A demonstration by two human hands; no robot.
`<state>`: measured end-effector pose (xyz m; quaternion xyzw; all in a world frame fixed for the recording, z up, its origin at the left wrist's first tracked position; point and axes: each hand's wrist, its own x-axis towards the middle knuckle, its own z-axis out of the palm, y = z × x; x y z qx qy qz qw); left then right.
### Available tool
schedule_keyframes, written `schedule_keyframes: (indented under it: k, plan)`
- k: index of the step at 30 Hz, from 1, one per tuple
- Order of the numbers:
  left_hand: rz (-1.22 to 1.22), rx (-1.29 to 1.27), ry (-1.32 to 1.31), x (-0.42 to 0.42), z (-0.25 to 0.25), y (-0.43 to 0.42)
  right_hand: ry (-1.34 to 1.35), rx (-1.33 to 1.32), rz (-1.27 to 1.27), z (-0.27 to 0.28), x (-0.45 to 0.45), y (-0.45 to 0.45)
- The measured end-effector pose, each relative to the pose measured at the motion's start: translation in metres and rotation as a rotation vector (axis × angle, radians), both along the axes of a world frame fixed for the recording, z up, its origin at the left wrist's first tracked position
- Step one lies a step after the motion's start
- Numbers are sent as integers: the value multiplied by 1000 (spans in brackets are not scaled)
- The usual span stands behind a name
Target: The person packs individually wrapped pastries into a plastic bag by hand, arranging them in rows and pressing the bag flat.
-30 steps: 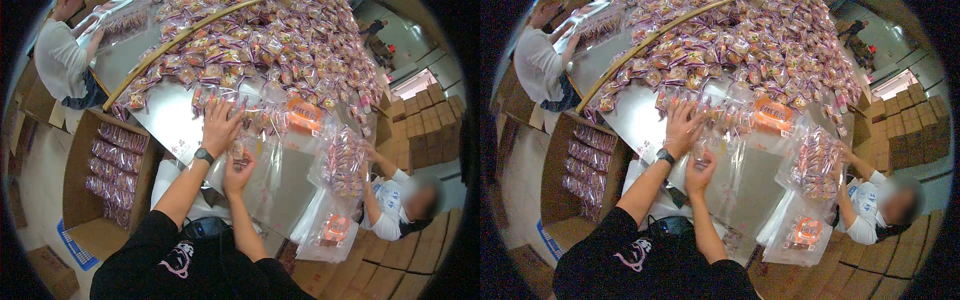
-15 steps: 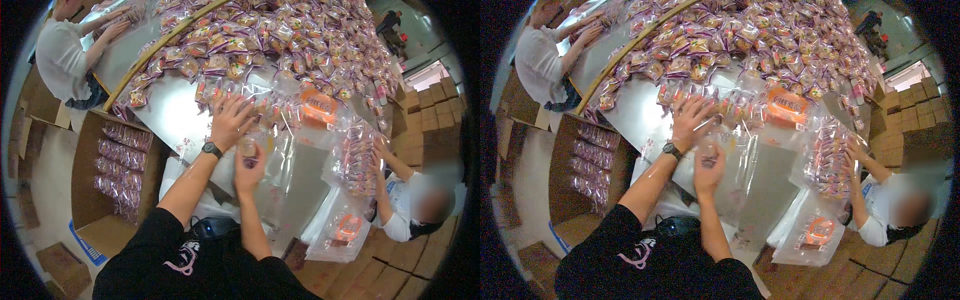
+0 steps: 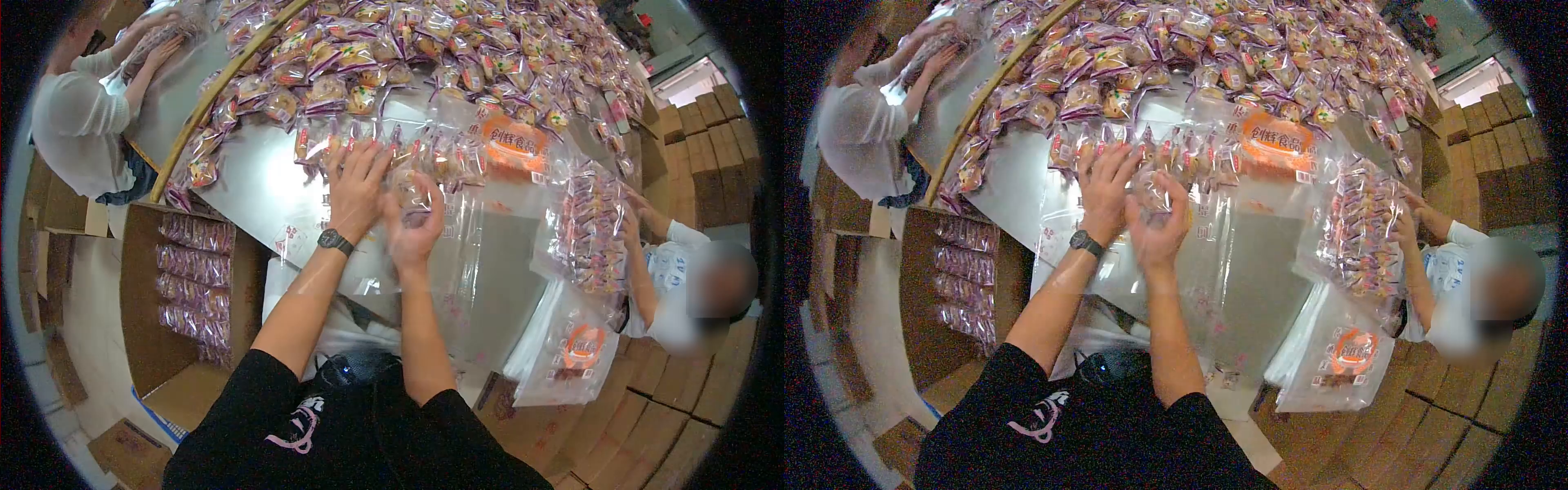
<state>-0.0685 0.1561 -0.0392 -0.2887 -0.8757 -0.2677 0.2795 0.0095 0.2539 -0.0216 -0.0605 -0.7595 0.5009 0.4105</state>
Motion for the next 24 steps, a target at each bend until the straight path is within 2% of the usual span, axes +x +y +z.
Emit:
schedule_keyframes:
  k: [4,7,10,13,19,24]
  plan:
    - [18,-18,-20,0,1,0,-7,-149,19,-6,0,4]
    - [29,-37,-6,0,2,1,-71,-445,-9,-2,3,-5]
    - [30,-9,-26,2,4,2,102,-429,-109,-22,-17,-8]
    - [38,-10,4,-1,-1,3,-77,-142,-251,-31,-26,-8]
    - [52,15,-15,-1,1,4,-40,297,-149,-16,-19,13]
    - [52,-6,-63,1,2,2,60,96,-9,-27,-26,13]
